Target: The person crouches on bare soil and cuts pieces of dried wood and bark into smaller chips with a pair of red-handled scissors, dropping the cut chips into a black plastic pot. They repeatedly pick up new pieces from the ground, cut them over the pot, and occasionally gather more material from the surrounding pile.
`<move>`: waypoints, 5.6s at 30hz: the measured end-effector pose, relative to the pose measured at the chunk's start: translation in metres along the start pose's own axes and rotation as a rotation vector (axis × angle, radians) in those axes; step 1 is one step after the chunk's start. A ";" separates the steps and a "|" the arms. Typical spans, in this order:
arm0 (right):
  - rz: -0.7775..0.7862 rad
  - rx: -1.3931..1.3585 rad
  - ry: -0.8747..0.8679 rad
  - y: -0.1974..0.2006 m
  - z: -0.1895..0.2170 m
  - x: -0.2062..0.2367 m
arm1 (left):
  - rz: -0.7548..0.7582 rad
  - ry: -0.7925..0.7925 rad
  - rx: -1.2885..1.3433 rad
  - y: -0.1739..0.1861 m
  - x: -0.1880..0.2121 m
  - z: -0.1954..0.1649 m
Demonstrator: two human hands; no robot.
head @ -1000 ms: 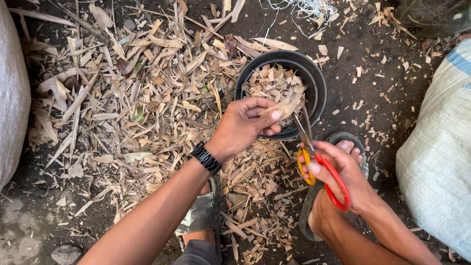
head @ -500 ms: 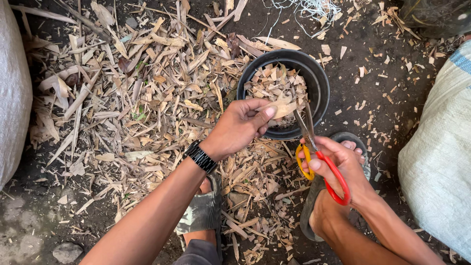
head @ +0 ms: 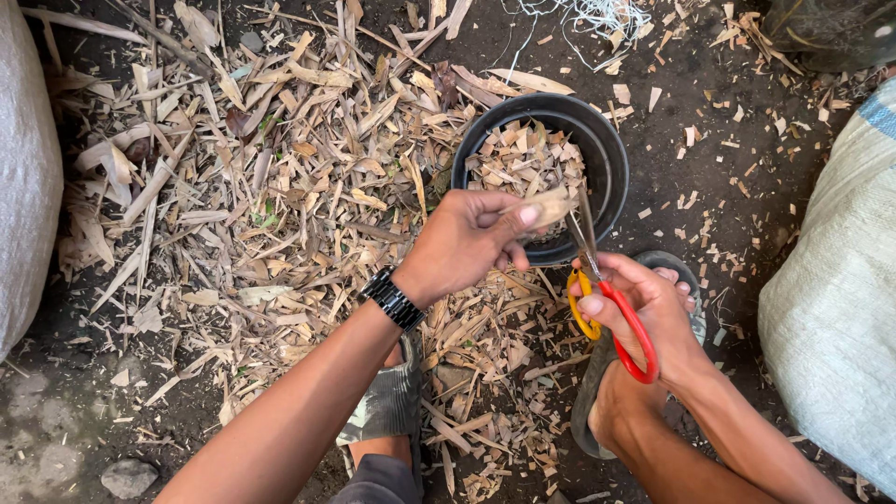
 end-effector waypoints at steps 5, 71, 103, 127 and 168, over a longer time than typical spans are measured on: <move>-0.028 0.121 0.007 0.000 0.000 -0.004 | 0.042 0.058 0.004 -0.011 0.001 -0.001; 0.022 0.083 0.014 0.005 -0.017 0.002 | -0.038 -0.021 -0.261 -0.007 0.005 -0.003; 0.065 0.061 0.045 0.002 -0.009 0.006 | 0.011 -0.094 0.056 -0.011 -0.002 0.005; 0.121 0.097 0.066 0.003 -0.014 0.005 | -0.002 0.006 -0.300 -0.012 0.007 -0.011; 0.004 0.171 0.020 -0.002 -0.005 0.005 | -0.204 -0.049 0.198 -0.040 0.007 0.020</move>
Point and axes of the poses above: each hand's wrist, its own x-axis away from the middle knuckle, its own y-axis out of the back of the hand, z = x × y, the point moved 6 cm from there along -x, towards the middle knuckle, and after that the axes turned 6 degrees about z, right-handed, at the moved point
